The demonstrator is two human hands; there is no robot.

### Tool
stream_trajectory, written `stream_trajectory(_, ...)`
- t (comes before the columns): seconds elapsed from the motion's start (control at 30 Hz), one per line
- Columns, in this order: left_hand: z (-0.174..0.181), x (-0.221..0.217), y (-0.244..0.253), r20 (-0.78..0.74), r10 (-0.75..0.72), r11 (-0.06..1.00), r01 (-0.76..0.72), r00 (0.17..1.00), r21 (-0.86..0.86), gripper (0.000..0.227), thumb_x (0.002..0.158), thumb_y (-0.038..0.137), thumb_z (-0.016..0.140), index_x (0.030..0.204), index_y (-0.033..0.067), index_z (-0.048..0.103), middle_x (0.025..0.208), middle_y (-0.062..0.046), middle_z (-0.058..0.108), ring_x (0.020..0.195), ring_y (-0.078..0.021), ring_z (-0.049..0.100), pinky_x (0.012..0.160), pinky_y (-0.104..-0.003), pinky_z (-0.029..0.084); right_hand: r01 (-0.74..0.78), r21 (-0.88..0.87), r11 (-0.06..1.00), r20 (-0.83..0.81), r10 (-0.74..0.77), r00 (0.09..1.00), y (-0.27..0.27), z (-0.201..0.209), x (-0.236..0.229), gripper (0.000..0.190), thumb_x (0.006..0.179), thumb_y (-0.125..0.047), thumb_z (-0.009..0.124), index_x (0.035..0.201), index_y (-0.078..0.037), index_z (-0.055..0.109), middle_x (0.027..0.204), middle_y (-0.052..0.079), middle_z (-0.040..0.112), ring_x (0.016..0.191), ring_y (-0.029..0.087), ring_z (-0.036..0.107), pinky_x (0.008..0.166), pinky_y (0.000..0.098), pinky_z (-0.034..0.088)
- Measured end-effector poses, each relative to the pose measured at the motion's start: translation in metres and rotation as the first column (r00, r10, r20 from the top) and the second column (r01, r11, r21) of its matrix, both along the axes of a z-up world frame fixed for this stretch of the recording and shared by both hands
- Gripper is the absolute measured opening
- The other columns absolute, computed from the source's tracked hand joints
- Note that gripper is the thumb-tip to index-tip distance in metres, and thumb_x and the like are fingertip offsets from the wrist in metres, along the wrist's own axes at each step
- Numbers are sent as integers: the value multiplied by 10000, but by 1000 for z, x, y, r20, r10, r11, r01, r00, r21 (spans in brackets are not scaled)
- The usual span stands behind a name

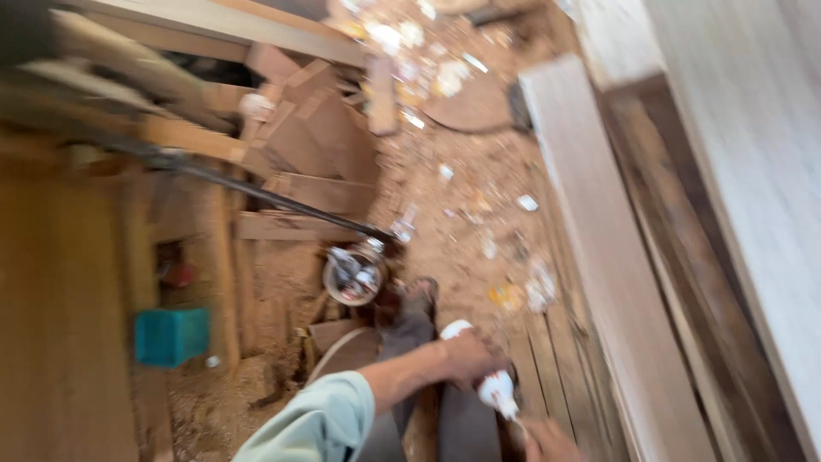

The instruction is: Applying and spreading wood glue along the edge of a wooden board using a bottle and a stick.

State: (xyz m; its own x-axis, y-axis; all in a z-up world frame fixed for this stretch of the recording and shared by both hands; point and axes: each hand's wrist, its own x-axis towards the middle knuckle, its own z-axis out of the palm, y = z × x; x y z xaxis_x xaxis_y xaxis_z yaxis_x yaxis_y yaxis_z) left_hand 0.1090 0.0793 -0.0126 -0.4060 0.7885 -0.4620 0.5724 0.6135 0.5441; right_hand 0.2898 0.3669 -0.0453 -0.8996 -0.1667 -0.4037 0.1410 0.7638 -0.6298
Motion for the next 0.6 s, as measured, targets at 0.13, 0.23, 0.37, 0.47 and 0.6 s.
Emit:
stream_trajectory(0.13,22,-6,-2,77,70,997,-72,995,24,1062,446,259,912,1438,221,533,1128,-84,672,1010,-343,628,929,-490,448,85,357,930,-209,-9,978,-49,127,-58,229,840,-239,630,1049,-330,653,946,-70,656,690,270,692,609,411,549)
stream_trajectory(0.23,35,-15,6,37,-12,998,14,999,-59,1115,519,306,939,1522,159,477,1149,-97,641,1026,-331,586,999,-482,407,43,356,934,-252,52,966,-59,144,-68,218,878,-204,606,1088,-249,649,913,-32,621,695,218,661,594,352,529)
stream_trajectory(0.37,42,-17,13,56,-46,990,54,997,-134,1047,565,218,924,1515,181,486,1179,-92,657,1053,-301,596,1038,-507,393,-17,231,973,90,-4,996,-46,121,-61,103,953,-263,549,917,-203,624,830,-9,607,555,215,639,563,367,572)
stream_trajectory(0.47,43,-10,10,112,-1,993,14,994,-117,835,549,154,864,1336,139,587,1110,-106,642,1048,-322,576,1013,-507,426,138,-16,990,398,-120,909,-35,126,-70,207,935,-270,565,1010,-244,757,819,-75,671,655,98,590,635,256,493)
stream_trajectory(0.6,44,-13,13,49,-52,995,55,997,-79,1060,549,186,925,1491,150,442,1173,-105,628,1096,-318,563,1081,-556,323,409,-167,897,571,-250,782,-19,105,-54,102,872,-167,735,928,-151,819,905,-25,779,683,121,580,646,273,463)
